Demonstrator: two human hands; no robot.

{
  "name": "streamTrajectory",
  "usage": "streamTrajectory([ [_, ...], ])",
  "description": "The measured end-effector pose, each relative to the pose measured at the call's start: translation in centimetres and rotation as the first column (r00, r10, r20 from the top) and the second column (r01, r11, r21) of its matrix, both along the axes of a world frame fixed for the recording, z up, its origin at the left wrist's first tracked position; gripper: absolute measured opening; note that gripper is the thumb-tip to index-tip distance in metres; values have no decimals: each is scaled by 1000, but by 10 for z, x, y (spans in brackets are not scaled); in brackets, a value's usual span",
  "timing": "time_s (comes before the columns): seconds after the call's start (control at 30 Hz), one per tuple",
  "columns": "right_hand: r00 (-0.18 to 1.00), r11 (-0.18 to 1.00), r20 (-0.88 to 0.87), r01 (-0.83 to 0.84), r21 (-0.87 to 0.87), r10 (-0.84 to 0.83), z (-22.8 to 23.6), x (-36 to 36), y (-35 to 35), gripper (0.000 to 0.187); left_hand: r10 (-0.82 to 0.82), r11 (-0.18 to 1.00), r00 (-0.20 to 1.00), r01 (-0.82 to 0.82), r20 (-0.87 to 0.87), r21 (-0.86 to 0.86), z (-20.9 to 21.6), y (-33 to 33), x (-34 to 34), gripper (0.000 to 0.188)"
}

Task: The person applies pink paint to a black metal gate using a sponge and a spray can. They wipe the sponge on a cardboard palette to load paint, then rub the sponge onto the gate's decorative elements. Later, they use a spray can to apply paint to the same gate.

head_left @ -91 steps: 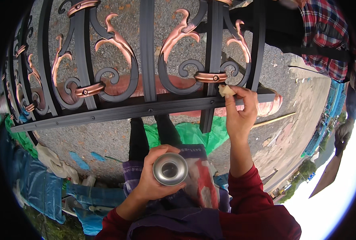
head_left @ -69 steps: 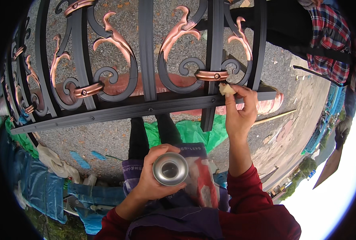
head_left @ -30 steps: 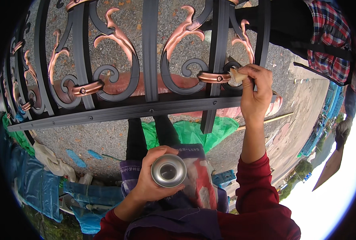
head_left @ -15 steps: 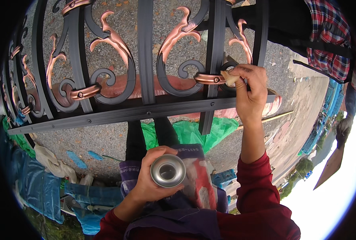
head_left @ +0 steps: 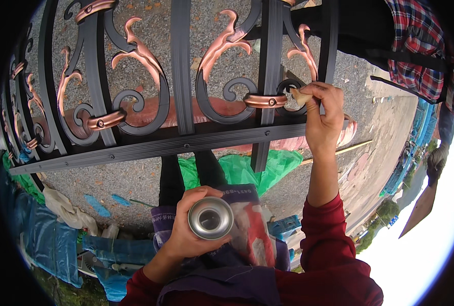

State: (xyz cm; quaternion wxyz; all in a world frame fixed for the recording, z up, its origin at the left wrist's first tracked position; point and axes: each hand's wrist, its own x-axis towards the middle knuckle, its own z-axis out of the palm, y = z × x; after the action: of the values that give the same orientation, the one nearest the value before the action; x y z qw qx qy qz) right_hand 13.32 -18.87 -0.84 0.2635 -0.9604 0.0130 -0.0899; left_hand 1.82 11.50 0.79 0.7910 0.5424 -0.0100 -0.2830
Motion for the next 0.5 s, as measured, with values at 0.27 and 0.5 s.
streamTrajectory([
  [0.27,998,994,27,63,-91,-61,-5,0,-2,18,-2,1000,1000,2,-2,17,-1,3,-3,98],
  [0.5,999,992,0,-52,-119,52,-9,-1,0,13,0,1000,1000,0,-4,-7,-3,1,-3,98],
])
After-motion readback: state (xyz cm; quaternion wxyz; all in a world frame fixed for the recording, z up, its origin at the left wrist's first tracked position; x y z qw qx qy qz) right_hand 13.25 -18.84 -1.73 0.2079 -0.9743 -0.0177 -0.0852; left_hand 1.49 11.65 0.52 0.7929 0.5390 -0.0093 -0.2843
